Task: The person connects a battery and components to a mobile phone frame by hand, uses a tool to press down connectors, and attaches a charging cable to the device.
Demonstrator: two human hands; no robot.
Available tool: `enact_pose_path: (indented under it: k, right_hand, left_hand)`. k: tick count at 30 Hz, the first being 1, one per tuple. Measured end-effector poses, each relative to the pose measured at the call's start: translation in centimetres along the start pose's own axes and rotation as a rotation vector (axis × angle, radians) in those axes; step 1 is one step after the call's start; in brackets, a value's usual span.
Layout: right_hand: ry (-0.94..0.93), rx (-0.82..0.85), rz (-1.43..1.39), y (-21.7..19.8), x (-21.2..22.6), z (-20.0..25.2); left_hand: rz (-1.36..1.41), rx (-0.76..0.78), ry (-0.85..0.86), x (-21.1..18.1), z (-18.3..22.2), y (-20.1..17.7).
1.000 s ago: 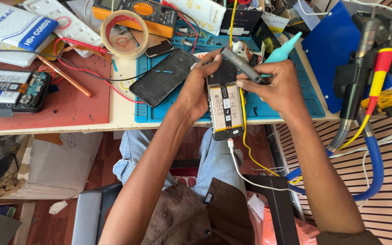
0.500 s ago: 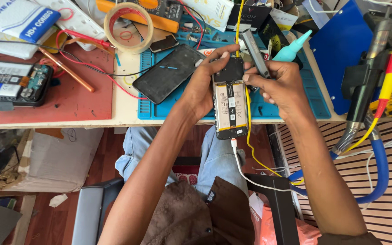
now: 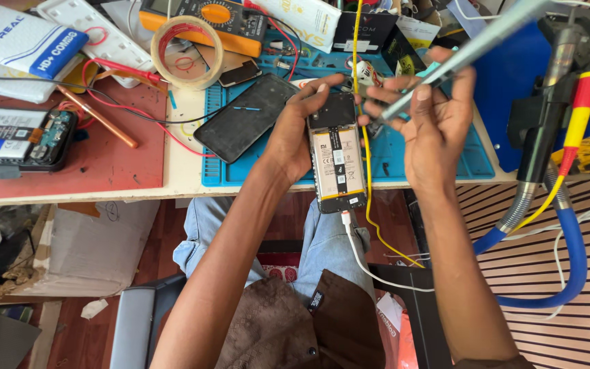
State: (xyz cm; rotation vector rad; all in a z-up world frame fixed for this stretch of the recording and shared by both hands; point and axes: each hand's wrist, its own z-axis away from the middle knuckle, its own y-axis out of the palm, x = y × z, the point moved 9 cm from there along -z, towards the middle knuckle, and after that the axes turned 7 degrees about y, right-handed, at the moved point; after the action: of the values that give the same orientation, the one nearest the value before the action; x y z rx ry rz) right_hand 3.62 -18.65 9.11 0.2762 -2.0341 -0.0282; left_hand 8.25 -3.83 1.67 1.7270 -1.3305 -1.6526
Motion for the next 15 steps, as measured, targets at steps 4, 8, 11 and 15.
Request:
enact_pose_path:
  k: [4,8,11,15]
  right_hand:
    - [-0.027,-0.011,-0.004,0.6,-0.2,0.2]
    - [-0.057,0.028,0.06,1.2,-0.9,0.6]
    - [-0.075,0.02,0.097,1.3,-1.1,0.9]
    - [-0.078,0.022,0.071,1.2,-1.2,1.0]
  left_hand:
    - [-0.061,-0.036,0.002,-0.1,0.2,-0.3]
    - [-0.072,-0.049,0.013,0.0,-0.1,-0.8]
    - [-0.062,-0.054,0.009,0.1,-0.1,-0.9]
    - [-0.069,-0.053,0.006,0.1,-0.1,-0.8]
